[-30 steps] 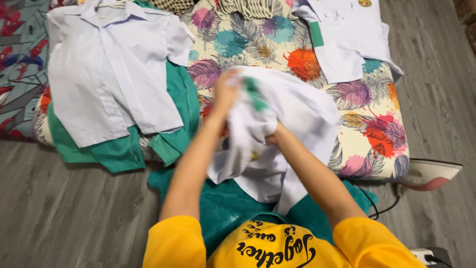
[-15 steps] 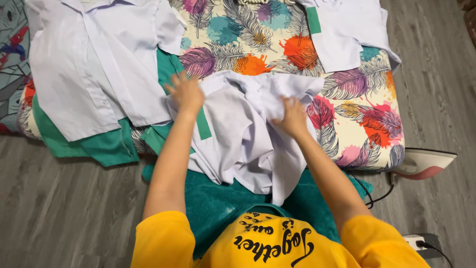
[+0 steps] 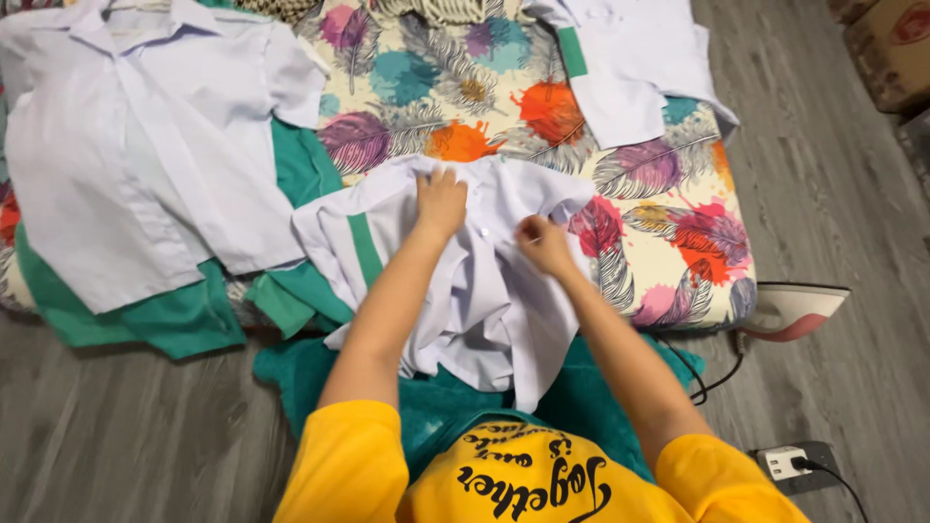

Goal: The person irons a white short-sleeved shirt with green trim on a patterned surface. They button the collar, smooth the fabric, and use a handheld iron to press the collar, sleeves, and body of the shirt.

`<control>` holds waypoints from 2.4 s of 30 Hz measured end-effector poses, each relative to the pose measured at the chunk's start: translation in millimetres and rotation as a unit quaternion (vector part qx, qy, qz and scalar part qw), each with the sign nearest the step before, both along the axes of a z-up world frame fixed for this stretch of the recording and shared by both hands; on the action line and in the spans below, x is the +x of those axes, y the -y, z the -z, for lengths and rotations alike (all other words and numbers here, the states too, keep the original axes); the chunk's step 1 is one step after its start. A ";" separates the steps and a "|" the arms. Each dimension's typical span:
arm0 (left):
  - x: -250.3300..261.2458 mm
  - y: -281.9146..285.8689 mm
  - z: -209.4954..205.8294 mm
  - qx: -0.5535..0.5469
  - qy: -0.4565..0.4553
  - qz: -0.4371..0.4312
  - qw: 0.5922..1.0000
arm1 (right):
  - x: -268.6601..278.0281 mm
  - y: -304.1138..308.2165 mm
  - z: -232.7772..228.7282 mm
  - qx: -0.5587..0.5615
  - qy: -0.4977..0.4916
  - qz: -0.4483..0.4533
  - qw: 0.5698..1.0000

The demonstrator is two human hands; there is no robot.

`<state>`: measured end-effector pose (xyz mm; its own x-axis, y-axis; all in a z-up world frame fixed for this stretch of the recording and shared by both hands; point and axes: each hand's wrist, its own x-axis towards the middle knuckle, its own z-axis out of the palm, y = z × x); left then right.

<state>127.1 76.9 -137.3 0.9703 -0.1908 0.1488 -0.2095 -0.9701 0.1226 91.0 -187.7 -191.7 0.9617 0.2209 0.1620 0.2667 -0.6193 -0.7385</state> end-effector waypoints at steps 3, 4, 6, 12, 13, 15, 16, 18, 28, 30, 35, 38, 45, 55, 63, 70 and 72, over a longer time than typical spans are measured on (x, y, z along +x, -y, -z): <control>-0.7 10.1 33.4 -0.085 -0.154 -0.049 0.983 | -14.3 -49.8 8.5 0.047 -0.092 0.013 0.995; -4.5 8.1 43.8 -0.080 -0.188 -0.032 0.978 | -15.6 -64.6 9.5 0.041 -0.098 0.044 0.993; -17.0 -0.4 61.8 -0.119 -0.159 0.022 0.980 | -14.9 -90.3 9.9 0.032 -0.107 0.105 0.988; -45.9 -41.5 91.4 -0.203 -0.196 -0.010 0.959 | -7.6 -111.0 9.1 -0.180 -0.198 0.073 0.961; -44.0 -43.8 91.4 -0.227 -0.170 -0.006 0.959 | -6.2 -109.6 5.7 -0.089 -0.179 0.071 0.977; -29.7 -35.1 88.3 -0.313 -0.140 -0.006 0.939 | -0.8 -101.0 -10.3 0.090 -0.132 0.066 0.985; -22.9 -24.7 87.4 -0.372 -0.141 -0.012 0.917 | -2.4 -96.9 -20.2 0.130 -0.100 0.023 0.986; -9.6 -1.1 82.3 -0.490 -0.147 -0.028 0.859 | -6.6 -90.2 -47.4 0.208 -0.034 -0.064 0.975; -23.4 123.0 23.2 -0.797 -0.157 0.013 0.583 | -62.7 -77.0 -156.6 0.534 -0.247 -0.052 0.807; -17.8 141.5 4.0 -0.792 -0.149 0.035 0.591 | -49.6 -56.7 -163.3 0.539 -0.228 0.015 0.811; -25.8 171.0 -24.5 -0.773 -0.141 0.079 0.613 | -38.5 -21.1 -156.8 0.675 -0.293 -0.001 0.677; -43.7 172.3 -29.7 -0.769 -0.126 0.086 0.621 | -48.2 -32.8 -149.1 0.642 -0.291 -0.039 0.709; -68.5 157.0 -48.2 -0.759 -0.071 0.081 0.643 | -64.0 -51.6 -138.5 0.659 -0.363 -0.048 0.657; -54.2 156.9 -101.9 -0.732 0.008 0.130 0.668 | 80.2 119.7 -109.7 0.565 -0.060 0.040 0.822; -48.3 47.7 -124.8 -0.713 0.140 0.103 0.679 | -19.6 156.7 -228.6 0.629 0.115 0.100 0.763; -56.9 8.7 -201.7 -0.458 0.383 -0.085 0.798 | -50.9 62.2 -258.4 0.176 0.168 0.079 0.967; -74.5 19.0 -205.6 -0.498 0.303 0.050 0.811 | -42.0 16.2 -234.6 -0.060 0.104 0.046 0.992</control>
